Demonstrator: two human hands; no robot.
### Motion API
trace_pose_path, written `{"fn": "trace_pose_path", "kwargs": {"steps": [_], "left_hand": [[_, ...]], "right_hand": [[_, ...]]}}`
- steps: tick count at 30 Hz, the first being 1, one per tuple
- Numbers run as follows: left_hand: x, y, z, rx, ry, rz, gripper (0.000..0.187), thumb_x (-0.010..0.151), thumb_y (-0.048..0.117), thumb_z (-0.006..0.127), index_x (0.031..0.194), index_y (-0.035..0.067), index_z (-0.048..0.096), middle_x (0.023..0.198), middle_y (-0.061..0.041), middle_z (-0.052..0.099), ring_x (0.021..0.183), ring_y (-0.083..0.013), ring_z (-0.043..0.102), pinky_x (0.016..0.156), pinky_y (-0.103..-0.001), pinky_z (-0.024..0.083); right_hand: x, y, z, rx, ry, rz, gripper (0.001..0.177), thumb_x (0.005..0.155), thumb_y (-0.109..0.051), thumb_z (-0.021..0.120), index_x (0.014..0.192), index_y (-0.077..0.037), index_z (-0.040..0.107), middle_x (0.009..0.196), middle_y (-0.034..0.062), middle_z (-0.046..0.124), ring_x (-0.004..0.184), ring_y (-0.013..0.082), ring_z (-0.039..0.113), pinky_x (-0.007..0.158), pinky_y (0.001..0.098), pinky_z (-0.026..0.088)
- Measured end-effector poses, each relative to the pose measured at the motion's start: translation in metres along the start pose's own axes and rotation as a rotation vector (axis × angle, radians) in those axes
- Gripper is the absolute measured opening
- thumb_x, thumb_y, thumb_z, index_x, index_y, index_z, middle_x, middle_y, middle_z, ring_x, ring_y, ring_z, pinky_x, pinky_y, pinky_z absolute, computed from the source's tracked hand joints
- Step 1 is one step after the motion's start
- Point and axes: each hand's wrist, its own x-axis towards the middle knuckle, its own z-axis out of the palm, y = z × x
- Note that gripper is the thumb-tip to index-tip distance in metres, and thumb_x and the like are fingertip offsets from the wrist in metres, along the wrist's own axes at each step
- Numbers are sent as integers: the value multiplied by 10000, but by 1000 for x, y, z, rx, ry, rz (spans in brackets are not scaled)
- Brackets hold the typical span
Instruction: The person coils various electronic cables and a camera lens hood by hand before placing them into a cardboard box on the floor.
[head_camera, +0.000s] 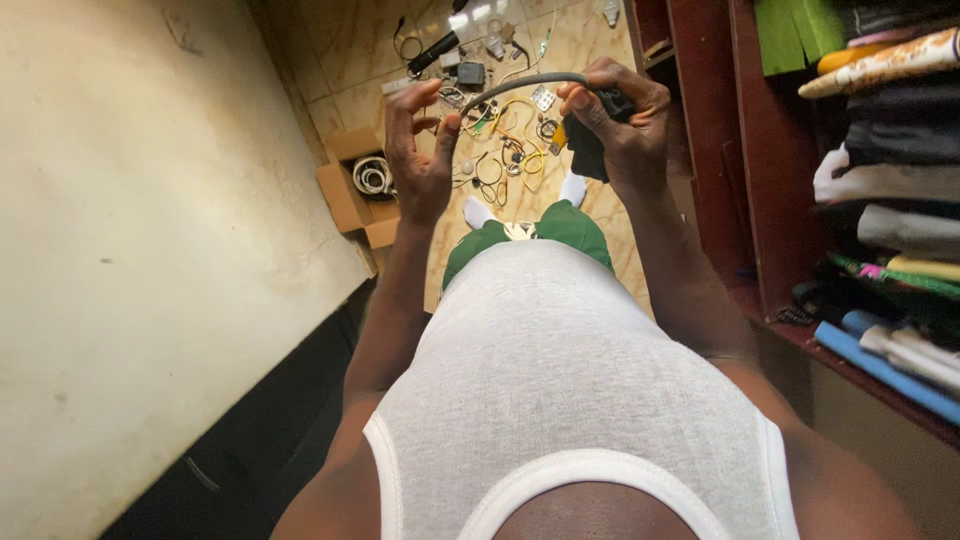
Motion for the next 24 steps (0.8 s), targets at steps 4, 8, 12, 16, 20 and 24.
{"fn": "trace_pose_path", "kwargs": {"steps": [4,8,12,16,20,24], "left_hand": [[7,1,-4,-139,-287,14,171,1066,290,674,1124,149,752,1048,-53,749,926,-154,665,798,-321,558],[-4,13,-13,-234,-429,-28,145,1049,253,673,1092,156,772,946,-43,730,854,-137,649,747,-299,549],[-7,43,-29,-383,-572,12,248,1025,143,693,1272,153,695,1022,-51,716,924,-144,678,844,-342,586],[-7,69,-34,-394,-693,91,438,989,35,710,1403,138,612,1099,-60,709,998,-163,687,948,-364,607],[-6,71,-31,-351,-559,17,394,947,-22,679,1312,128,677,1062,-36,703,1009,-160,675,933,-354,599],[-7,67,-15,-219,-364,60,239,949,-8,753,1149,120,736,1089,-44,687,1078,-182,638,937,-370,556]], "right_hand": [[0,11,4,99,62,-32,171,1011,-211,791,1061,-62,722,1025,88,759,911,128,729,798,262,598],[2,18,9,8,140,42,156,1003,-200,780,1022,-49,745,938,64,751,800,99,698,722,237,571],[5,37,9,-187,131,100,178,1020,-210,776,1040,-34,763,825,28,720,705,59,631,641,215,510],[5,53,13,-299,75,48,192,1029,-209,762,1076,-24,775,865,11,746,740,49,666,657,208,542],[8,55,10,-265,116,1,188,1043,-191,781,1066,-6,753,891,49,743,800,74,678,719,223,540],[18,47,-3,-38,158,101,185,979,-177,797,1011,-36,681,863,57,702,773,119,701,695,256,584]]}}
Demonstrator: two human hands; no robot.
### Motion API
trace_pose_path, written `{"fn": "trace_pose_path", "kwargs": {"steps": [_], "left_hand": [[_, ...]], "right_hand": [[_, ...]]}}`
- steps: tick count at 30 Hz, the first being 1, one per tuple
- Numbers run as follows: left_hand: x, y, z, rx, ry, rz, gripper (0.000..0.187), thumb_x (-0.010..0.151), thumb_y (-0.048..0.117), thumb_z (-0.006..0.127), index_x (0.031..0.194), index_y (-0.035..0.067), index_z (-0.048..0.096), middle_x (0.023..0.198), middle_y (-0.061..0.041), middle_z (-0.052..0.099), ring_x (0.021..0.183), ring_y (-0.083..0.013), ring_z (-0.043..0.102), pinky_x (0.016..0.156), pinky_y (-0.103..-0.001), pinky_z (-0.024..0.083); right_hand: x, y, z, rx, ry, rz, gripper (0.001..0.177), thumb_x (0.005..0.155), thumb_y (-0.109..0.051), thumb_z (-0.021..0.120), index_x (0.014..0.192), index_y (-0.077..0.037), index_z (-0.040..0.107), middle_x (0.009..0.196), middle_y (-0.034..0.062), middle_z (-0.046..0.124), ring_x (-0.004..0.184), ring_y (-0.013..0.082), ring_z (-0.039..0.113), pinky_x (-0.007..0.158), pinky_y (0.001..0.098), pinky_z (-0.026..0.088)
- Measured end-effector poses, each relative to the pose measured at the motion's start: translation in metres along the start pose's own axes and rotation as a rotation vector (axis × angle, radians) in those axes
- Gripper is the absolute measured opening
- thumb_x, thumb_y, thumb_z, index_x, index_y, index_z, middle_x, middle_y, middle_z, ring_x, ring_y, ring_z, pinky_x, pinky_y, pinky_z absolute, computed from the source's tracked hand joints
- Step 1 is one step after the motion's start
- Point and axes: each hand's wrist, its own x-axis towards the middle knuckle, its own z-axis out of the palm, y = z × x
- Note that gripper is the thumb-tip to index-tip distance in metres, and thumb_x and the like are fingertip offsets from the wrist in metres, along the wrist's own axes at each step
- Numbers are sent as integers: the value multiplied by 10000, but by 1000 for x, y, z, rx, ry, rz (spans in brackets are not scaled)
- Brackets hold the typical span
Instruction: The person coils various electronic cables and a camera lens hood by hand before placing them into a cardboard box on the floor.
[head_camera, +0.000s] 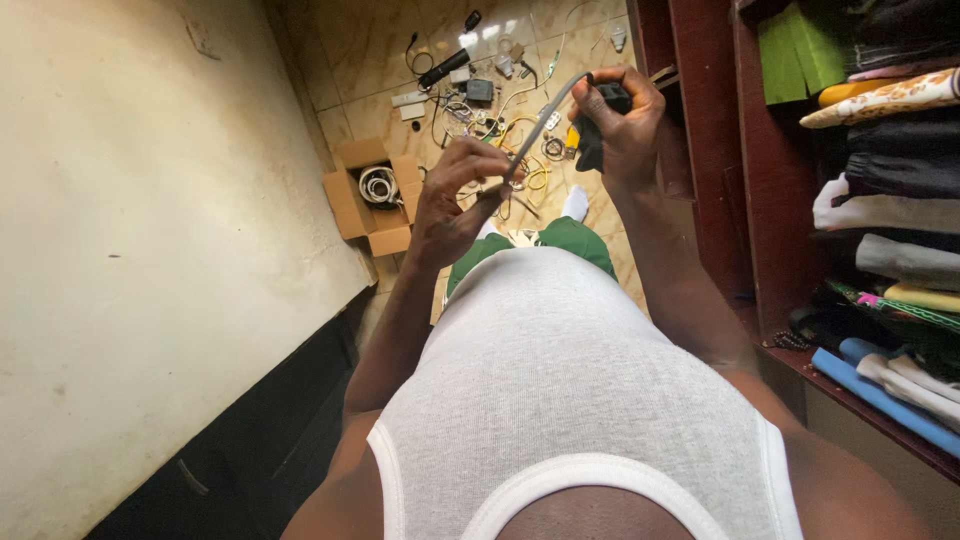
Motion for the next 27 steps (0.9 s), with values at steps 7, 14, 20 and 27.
{"fn": "trace_pose_path", "kwargs": {"steps": [7,14,20,27], "left_hand": [[24,-3,37,63,-15,-24,184,938,-18,767,1059,114,724,1130,-7,703,1060,-126,683,722,-241,625],[41,-9,68,111,-111,51,234,902,-22,794,1051,146,728,1290,-11,663,1074,-128,693,708,-232,600],[57,-11,91,122,-104,99,256,905,18,813,1105,159,737,1197,-1,717,1033,-118,700,711,-248,610],[69,-24,116,-37,31,63,206,959,64,795,1145,138,749,1095,-12,735,982,-122,688,806,-258,625]], "right_hand": [[-7,-14,-15,368,-109,343,173,966,-66,721,1061,-62,576,929,64,635,789,135,630,713,276,561],[-16,-27,-23,686,-118,591,96,1014,-89,636,1044,-30,567,853,55,606,669,121,603,550,249,509],[-12,-37,-47,549,-135,469,151,1013,-97,670,1046,-56,529,842,40,576,673,101,601,543,235,512],[-11,-32,-74,155,-200,240,229,979,-198,720,1053,-74,542,908,35,599,716,86,647,609,236,613]]}}
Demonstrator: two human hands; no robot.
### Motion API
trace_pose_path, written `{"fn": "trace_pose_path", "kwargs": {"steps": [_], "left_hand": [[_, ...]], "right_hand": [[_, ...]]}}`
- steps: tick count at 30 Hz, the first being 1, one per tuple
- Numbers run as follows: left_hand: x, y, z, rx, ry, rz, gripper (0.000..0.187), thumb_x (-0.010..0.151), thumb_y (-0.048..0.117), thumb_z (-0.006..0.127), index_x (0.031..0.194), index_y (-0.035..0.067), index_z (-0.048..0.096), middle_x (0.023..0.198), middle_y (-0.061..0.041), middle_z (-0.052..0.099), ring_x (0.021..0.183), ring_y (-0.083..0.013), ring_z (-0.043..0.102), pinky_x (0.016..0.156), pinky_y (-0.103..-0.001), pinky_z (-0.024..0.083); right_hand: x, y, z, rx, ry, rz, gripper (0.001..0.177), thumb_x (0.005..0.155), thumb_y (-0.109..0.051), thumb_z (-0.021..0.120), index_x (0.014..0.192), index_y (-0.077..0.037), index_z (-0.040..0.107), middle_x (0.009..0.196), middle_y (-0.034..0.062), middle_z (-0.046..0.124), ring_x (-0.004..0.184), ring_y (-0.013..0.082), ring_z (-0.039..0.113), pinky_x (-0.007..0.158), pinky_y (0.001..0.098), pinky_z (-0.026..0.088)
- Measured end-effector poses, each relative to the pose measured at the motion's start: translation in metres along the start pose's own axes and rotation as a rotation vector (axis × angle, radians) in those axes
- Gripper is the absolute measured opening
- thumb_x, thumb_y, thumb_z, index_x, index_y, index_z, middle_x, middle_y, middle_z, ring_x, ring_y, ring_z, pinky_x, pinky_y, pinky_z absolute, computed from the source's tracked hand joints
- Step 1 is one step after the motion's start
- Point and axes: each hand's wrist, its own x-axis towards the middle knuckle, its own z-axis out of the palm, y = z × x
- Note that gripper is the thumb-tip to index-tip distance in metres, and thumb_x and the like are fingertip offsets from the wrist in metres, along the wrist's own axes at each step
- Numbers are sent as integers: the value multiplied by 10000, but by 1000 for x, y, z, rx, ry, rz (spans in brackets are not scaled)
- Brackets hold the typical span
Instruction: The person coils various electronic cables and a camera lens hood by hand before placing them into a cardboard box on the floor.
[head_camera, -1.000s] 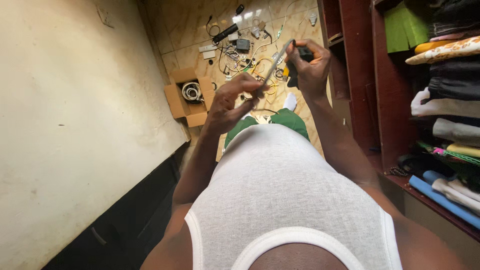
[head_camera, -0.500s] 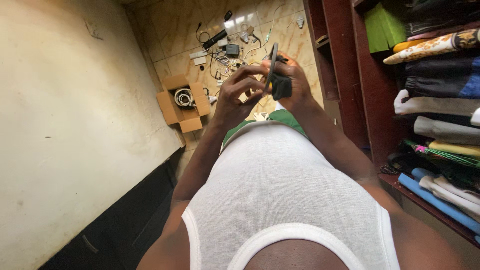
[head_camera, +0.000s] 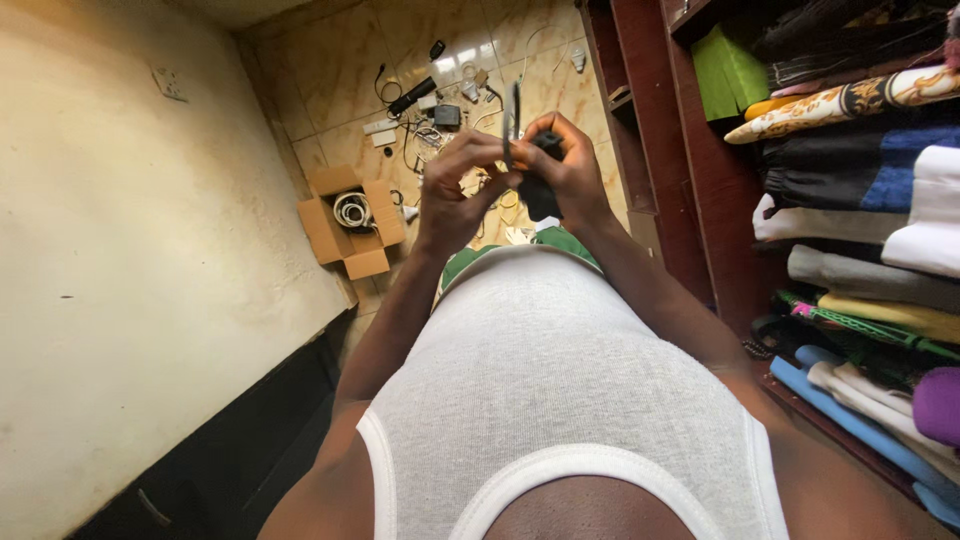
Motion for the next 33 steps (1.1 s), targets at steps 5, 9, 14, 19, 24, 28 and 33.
{"fn": "trace_pose_path", "kwargs": {"steps": [5,9,14,19,24,28,33], "left_hand": [[5,-9,2,-384,23,-134,175,983,67,761,1155,52,733,1103,-57,680,996,-119,699,906,-275,643],[10,-8,12,-486,48,-147,212,974,41,767,1177,8,715,1110,-67,672,999,-121,700,904,-262,633],[12,-10,24,-538,31,-148,260,986,36,775,1229,-2,689,1132,-78,689,1056,-144,719,985,-290,628],[11,-9,36,-553,51,-166,352,979,64,796,1297,-13,665,1132,-70,682,1049,-134,705,956,-289,627],[7,-12,46,-503,157,-168,407,969,95,786,1331,-16,636,1133,-97,732,1032,-155,732,941,-315,647],[-1,-14,50,-499,200,-216,439,997,125,770,1380,-8,601,1149,-120,752,1054,-169,728,967,-340,624],[-14,-16,48,-484,211,-276,412,1096,205,671,1428,-21,584,1233,-132,748,1197,-172,682,1127,-369,542]], "right_hand": [[-7,-4,-23,-271,-143,-216,255,1009,-257,745,1129,-54,649,988,59,640,775,99,638,661,243,593],[-12,-13,-34,-350,-272,-259,311,1007,-282,739,1197,-45,672,1061,58,654,824,109,656,695,255,603],[-11,-24,-41,-513,-310,-383,396,968,-285,795,1223,-21,647,1063,71,665,870,129,666,729,265,605],[-9,-33,-49,-579,-308,-448,289,995,-291,797,1121,-43,719,1059,83,696,923,163,687,763,297,594],[-6,-29,-55,-663,-306,-488,264,984,-294,805,1092,-62,743,971,64,712,891,152,693,761,309,582],[-6,-25,-56,-643,-285,-455,266,969,-285,833,1046,-50,733,912,63,706,830,147,657,739,315,539],[-8,-19,-46,-606,-312,-354,280,941,-269,834,1014,-21,724,886,58,688,786,114,636,720,300,528]]}}
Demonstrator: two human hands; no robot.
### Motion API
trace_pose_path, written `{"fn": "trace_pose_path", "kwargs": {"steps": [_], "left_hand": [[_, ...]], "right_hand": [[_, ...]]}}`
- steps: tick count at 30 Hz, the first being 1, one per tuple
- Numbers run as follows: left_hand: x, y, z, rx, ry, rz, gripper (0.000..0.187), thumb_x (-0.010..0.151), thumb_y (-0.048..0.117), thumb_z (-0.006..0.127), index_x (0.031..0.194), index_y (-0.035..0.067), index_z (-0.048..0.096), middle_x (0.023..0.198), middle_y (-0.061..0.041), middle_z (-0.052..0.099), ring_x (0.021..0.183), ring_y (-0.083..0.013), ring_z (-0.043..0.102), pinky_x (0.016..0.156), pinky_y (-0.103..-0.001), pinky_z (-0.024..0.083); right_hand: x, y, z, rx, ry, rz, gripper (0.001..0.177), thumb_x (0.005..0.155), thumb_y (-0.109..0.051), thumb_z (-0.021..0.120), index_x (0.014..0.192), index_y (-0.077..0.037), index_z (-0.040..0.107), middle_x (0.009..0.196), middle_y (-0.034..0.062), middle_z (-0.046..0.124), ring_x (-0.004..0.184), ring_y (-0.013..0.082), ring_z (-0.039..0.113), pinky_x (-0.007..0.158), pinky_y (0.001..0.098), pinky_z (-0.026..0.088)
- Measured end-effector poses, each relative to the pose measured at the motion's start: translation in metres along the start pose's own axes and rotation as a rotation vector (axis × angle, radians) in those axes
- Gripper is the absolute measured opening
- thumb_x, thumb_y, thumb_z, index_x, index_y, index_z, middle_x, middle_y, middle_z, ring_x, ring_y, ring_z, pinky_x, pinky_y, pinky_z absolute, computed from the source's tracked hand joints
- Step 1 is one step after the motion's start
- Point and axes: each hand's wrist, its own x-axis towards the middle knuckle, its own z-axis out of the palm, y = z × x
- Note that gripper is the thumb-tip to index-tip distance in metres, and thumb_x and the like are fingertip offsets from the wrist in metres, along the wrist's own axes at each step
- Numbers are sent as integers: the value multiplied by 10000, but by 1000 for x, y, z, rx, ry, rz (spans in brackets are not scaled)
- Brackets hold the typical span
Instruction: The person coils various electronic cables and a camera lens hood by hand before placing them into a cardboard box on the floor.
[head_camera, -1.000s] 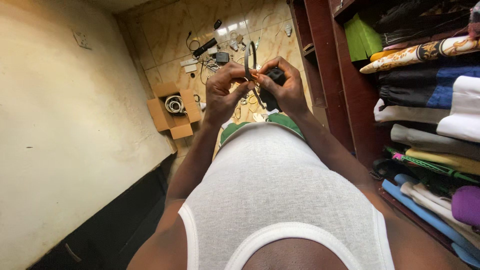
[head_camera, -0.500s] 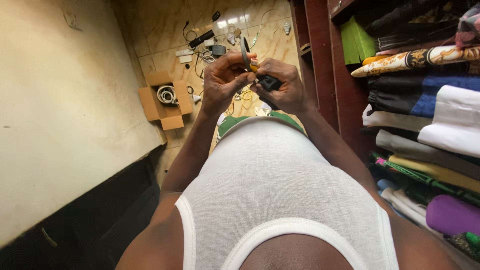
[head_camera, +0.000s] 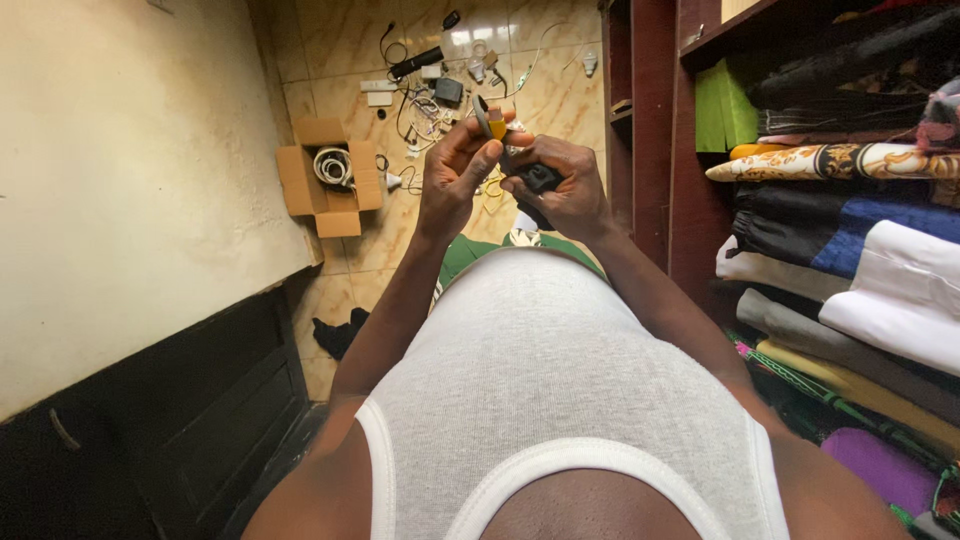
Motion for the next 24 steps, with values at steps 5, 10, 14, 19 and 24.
{"fn": "trace_pose_path", "kwargs": {"steps": [5,10,14,19,24], "left_hand": [[-6,11,-10,195,-32,2,318,1108,239,609,1352,42,658,1240,-107,754,1176,-181,710,1061,-371,576],[-6,36,-20,619,-56,140,291,1116,250,577,1322,86,701,1242,-102,754,1159,-221,728,1023,-367,582],[-8,49,-29,722,-93,136,321,1113,256,567,1373,89,652,1272,-102,696,1120,-231,734,963,-362,628],[-10,56,-41,738,-136,193,408,1116,254,577,1480,74,535,1345,-146,654,1195,-279,687,963,-383,607],[-10,59,-61,790,-135,220,468,1092,244,625,1505,62,501,1280,-138,676,1142,-255,691,990,-401,575]], "right_hand": [[5,-1,14,113,-12,41,272,946,-244,828,994,0,718,963,74,690,798,114,626,685,282,521],[15,-1,28,144,-12,40,264,954,-234,828,1038,-8,721,974,56,713,828,108,670,726,265,570],[21,0,41,213,46,170,263,934,-228,811,1079,-24,729,888,28,703,754,85,677,653,238,584],[29,-1,53,271,85,32,277,1000,-193,803,1179,-3,709,1030,59,711,897,94,673,779,243,571],[38,-5,68,285,110,42,286,1005,-197,810,1201,-5,729,1017,59,707,859,97,670,750,241,579]]}}
